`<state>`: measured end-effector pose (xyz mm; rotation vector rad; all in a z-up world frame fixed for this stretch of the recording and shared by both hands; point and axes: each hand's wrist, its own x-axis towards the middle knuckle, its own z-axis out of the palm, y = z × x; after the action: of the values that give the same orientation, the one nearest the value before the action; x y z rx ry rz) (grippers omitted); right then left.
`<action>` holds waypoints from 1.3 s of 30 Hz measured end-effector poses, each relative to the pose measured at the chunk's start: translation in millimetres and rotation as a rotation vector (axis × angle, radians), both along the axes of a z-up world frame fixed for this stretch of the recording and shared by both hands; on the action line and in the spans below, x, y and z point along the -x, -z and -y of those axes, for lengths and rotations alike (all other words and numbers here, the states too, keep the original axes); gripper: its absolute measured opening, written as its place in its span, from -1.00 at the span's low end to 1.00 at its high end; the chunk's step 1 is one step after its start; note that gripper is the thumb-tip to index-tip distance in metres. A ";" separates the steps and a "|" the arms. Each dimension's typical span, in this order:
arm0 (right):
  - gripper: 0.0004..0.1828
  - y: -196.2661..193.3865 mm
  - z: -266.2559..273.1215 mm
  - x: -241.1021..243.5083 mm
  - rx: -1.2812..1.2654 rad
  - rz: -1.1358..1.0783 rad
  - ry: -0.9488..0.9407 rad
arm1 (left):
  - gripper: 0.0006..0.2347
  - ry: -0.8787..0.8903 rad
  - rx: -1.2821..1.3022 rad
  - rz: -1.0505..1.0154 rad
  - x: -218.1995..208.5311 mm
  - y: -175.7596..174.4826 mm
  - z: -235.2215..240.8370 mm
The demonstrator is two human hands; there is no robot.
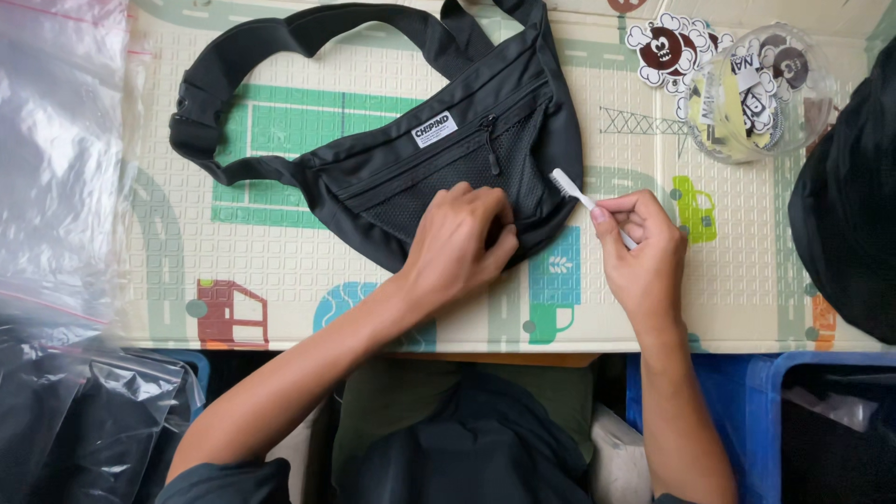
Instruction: The person removes a black bag from a plastic package and places it on a table. They then use a white marker to wipe the surface of the bag, cleaning the exterior and the zipper area.
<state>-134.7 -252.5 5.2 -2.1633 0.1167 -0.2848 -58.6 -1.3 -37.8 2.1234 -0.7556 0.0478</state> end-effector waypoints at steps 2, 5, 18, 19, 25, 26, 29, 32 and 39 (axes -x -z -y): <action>-0.87 -9.7 -8.2 10.5 -0.023 0.019 -0.018 | -0.91 -0.021 0.052 -0.107 -3.1 -11.5 -3.5; -0.88 -18.0 -15.7 16.2 -0.048 0.018 -0.112 | -0.95 -0.039 0.133 -0.265 -5.8 -20.1 -11.9; -0.92 -15.3 4.8 -14.4 0.201 0.086 -0.152 | -0.93 0.002 0.167 -0.272 -7.9 -20.1 -14.1; -0.92 -16.3 2.0 -9.8 0.201 0.083 -0.149 | -0.93 0.005 0.167 -0.275 -7.3 -22.3 -14.2; -0.94 -7.9 -25.3 17.4 -0.168 -0.191 -0.191 | -0.96 -0.030 0.191 -0.326 -8.9 -29.0 -18.0; -0.95 -15.1 -18.2 15.5 -0.117 -0.191 -0.223 | -0.96 0.001 0.180 -0.320 -7.7 -28.0 -18.0; -0.95 -13.2 14.7 7.0 0.173 -0.028 -0.101 | -0.97 0.041 0.178 -0.330 -6.3 -29.1 -19.4; -0.93 -15.6 19.5 1.2 0.290 0.256 0.121 | -0.94 0.041 0.141 -0.297 -5.6 -33.6 -17.5; -0.93 0.4 7.2 -16.8 0.296 0.166 0.000 | -0.93 0.068 0.201 -0.277 -6.5 -29.2 -19.4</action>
<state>-117.8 -259.7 4.9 -2.4206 -0.0223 -0.5068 -52.1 18.1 -8.6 1.8629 -0.6288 -0.1958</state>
